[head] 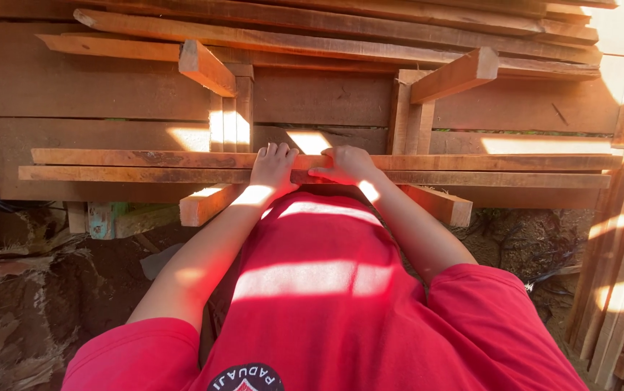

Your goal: Organizing and stacking thin wooden strips onto a wooden frame support.

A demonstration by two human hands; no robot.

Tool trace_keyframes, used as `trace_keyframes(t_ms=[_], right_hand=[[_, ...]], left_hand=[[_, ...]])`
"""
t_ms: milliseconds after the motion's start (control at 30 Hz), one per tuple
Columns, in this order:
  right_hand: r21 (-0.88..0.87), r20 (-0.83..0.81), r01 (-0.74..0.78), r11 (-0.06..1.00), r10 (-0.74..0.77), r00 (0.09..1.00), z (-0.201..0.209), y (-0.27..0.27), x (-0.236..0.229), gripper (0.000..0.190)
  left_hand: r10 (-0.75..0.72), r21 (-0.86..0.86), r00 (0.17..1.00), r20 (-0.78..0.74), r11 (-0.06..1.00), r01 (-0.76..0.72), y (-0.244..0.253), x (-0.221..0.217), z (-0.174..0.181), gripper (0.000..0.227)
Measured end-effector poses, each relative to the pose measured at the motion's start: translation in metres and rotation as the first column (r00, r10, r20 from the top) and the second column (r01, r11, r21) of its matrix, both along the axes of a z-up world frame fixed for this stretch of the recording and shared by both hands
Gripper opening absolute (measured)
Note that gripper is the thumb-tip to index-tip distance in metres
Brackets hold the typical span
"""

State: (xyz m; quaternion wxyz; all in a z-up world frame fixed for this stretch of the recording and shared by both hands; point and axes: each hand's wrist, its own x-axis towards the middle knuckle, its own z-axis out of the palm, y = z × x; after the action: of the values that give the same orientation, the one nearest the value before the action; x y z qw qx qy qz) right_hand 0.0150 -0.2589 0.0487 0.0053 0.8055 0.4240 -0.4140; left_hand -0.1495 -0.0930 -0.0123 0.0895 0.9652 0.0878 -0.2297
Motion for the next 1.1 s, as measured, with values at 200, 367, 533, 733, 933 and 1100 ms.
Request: trace_keyframes(t_ms=[200,367,533,733,933,1100], right_hand=[[-0.014,-0.098,0.135,0.991,-0.135,0.986,0.01,0.01,0.008,0.067],[0.062,-0.228,0.398,0.915,-0.375,0.898,-0.008,0.012,0.019,0.063],[0.147,-0.383,0.629,0.763,-0.543,0.747,-0.029,0.029,0.048,0.058],[0.422,-0.344,0.811,0.405,-0.756,0.557,-0.06,0.096,0.13,0.03],[0.841,-0.166,0.5,0.208,-0.779,0.605,-0.035,0.172,0.28,0.011],[0.763,0.357,0.141,0.631,-0.593,0.722,-0.044,0.212,0.411,0.037]], left_hand=[[0.096,-0.116,0.98,-0.175,0.986,-0.118,0.002,0.024,0.074,0.083],[0.169,-0.122,0.946,-0.276,0.97,-0.209,0.01,0.059,0.062,0.067],[0.153,-0.072,0.887,-0.436,0.976,-0.204,0.01,0.112,0.068,0.055],[0.103,-0.221,0.754,-0.649,0.923,-0.317,0.059,0.17,0.012,0.068],[0.172,-0.554,0.871,-0.46,0.711,-0.433,0.166,0.311,-0.015,0.058],[0.41,-0.411,0.825,0.389,0.879,-0.242,0.279,0.419,0.048,0.011]])
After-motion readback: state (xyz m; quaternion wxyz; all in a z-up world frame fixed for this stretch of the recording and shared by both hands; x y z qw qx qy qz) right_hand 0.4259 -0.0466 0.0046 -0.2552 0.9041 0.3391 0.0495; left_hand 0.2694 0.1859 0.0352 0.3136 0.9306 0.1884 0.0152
